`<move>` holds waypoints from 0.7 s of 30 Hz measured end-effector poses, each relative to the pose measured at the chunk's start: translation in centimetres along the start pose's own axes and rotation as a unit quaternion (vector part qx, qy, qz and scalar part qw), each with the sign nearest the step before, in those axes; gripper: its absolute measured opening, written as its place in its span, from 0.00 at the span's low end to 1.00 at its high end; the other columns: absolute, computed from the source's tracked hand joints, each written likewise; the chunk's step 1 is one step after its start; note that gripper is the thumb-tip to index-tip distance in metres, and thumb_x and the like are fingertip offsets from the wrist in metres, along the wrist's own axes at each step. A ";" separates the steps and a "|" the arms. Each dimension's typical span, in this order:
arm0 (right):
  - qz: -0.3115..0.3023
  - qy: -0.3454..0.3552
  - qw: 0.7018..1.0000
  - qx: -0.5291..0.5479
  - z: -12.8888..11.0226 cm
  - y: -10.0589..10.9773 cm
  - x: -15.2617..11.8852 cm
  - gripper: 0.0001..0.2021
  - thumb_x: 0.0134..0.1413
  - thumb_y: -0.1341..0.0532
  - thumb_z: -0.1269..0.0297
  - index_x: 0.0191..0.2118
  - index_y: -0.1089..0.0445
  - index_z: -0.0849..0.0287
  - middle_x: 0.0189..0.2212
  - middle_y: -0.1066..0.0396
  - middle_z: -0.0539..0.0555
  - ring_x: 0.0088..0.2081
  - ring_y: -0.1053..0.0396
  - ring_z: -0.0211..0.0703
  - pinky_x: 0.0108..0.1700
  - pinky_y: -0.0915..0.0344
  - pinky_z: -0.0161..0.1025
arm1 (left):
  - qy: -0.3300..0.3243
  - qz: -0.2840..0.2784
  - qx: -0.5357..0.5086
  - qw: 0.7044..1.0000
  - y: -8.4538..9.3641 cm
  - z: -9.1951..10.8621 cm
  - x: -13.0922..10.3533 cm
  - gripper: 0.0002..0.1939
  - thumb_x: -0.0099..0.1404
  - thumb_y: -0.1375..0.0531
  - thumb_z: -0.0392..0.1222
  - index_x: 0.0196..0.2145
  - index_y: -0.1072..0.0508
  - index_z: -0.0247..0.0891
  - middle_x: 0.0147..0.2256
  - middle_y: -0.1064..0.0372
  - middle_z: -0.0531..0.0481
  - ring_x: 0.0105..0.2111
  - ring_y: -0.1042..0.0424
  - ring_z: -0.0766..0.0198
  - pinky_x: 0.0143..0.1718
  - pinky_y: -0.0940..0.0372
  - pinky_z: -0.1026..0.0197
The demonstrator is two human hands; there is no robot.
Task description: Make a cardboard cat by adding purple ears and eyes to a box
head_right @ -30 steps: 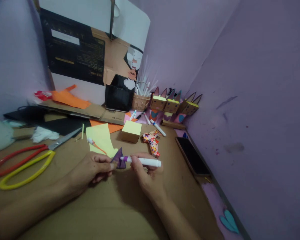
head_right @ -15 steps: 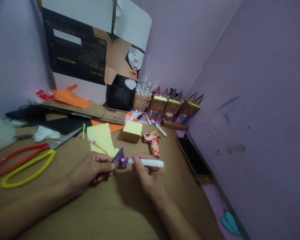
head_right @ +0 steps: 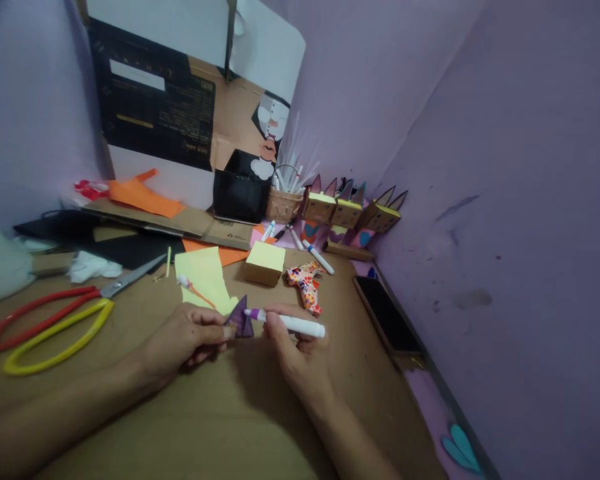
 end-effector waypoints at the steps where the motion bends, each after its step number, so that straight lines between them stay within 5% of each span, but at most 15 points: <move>1: -0.005 0.000 1.000 -0.001 0.1 -0.1 0.0 0.07 0.52 0.39 0.63 0.31 0.26 0.60 0.19 0.28 0.51 0.21 0.30 0.39 0.24 0.34 0.33 | -0.001 0.001 0.001 1.000 0.0 0.0 0.0 0.11 0.46 0.42 0.43 0.13 0.35 0.36 0.07 0.47 0.60 0.09 0.54 0.76 0.12 0.61 0.69; 8: -0.070 -0.014 0.997 -0.023 0.3 -0.8 -0.3 0.11 0.53 0.41 0.61 0.27 0.27 0.60 0.17 0.30 0.51 0.19 0.32 0.38 0.21 0.37 0.32 | 0.000 0.000 0.007 1.000 0.0 0.0 0.0 0.11 0.47 0.42 0.43 0.14 0.34 0.36 0.07 0.48 0.60 0.09 0.54 0.75 0.12 0.61 0.69; 21: -0.067 -0.014 0.998 -0.011 0.3 -0.8 -0.4 0.10 0.53 0.41 0.62 0.27 0.27 0.60 0.17 0.31 0.50 0.19 0.33 0.38 0.21 0.38 0.32 | -0.001 -0.004 0.007 1.000 -0.1 -0.2 0.1 0.12 0.48 0.42 0.45 0.14 0.34 0.36 0.07 0.48 0.60 0.09 0.54 0.75 0.11 0.61 0.69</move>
Point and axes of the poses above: each hand's wrist, its own x-axis towards the middle knuckle, its own y-axis out of the back of the hand, z = x × y, the point moved 7 cm from there along x, towards the middle knuckle
